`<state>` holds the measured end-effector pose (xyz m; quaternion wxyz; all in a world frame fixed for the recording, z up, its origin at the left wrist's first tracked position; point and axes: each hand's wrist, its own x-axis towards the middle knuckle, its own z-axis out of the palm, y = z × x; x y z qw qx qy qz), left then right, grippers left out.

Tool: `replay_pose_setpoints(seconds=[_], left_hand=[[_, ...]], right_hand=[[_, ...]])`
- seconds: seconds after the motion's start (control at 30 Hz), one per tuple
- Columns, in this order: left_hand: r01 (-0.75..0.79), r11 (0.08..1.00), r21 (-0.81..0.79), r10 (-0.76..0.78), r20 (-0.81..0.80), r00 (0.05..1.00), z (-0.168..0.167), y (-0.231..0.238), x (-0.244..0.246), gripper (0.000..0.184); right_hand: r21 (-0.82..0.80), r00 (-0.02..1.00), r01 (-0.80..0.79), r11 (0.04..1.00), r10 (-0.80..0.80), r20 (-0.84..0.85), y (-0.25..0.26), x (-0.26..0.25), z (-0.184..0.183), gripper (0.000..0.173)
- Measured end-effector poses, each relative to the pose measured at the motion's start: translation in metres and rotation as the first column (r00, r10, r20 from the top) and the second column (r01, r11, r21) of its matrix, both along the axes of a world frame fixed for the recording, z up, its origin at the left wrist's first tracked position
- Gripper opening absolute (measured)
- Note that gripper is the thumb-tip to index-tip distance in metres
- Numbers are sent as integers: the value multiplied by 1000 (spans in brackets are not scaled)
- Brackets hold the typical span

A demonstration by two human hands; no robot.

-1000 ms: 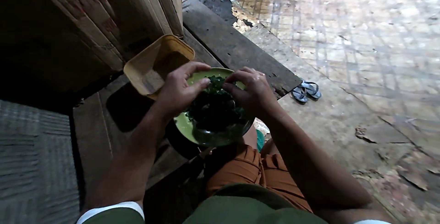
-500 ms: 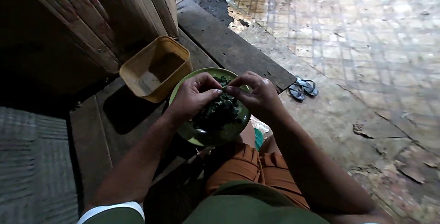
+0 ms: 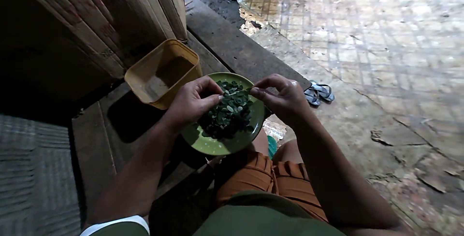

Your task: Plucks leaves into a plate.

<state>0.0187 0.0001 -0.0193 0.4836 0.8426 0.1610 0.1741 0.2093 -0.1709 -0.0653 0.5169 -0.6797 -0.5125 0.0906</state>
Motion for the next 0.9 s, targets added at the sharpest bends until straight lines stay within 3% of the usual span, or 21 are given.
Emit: replay_pose_setpoints(seconds=[0.17, 0.4, 0.63, 0.8, 0.9], left_hand=[[53, 977, 207, -68, 64, 996, -6, -10, 5, 40], [27, 979, 202, -61, 166, 984, -19, -25, 14, 9], [-1, 986, 164, -15, 92, 996, -9, -16, 5, 7], [47, 927, 373, -82, 77, 994, -9, -18, 5, 36], [13, 837, 547, -73, 88, 993, -16, -24, 7, 31]], right_hand=[[-22, 999, -32, 999, 32, 13, 3, -10, 3, 13], [-1, 996, -90, 996, 90, 12, 9, -20, 4, 11], [-54, 998, -57, 997, 57, -3, -1, -10, 6, 15], [-59, 998, -65, 996, 65, 0, 0, -10, 6, 15], [-53, 997, -82, 995, 82, -14, 2, -14, 5, 14]])
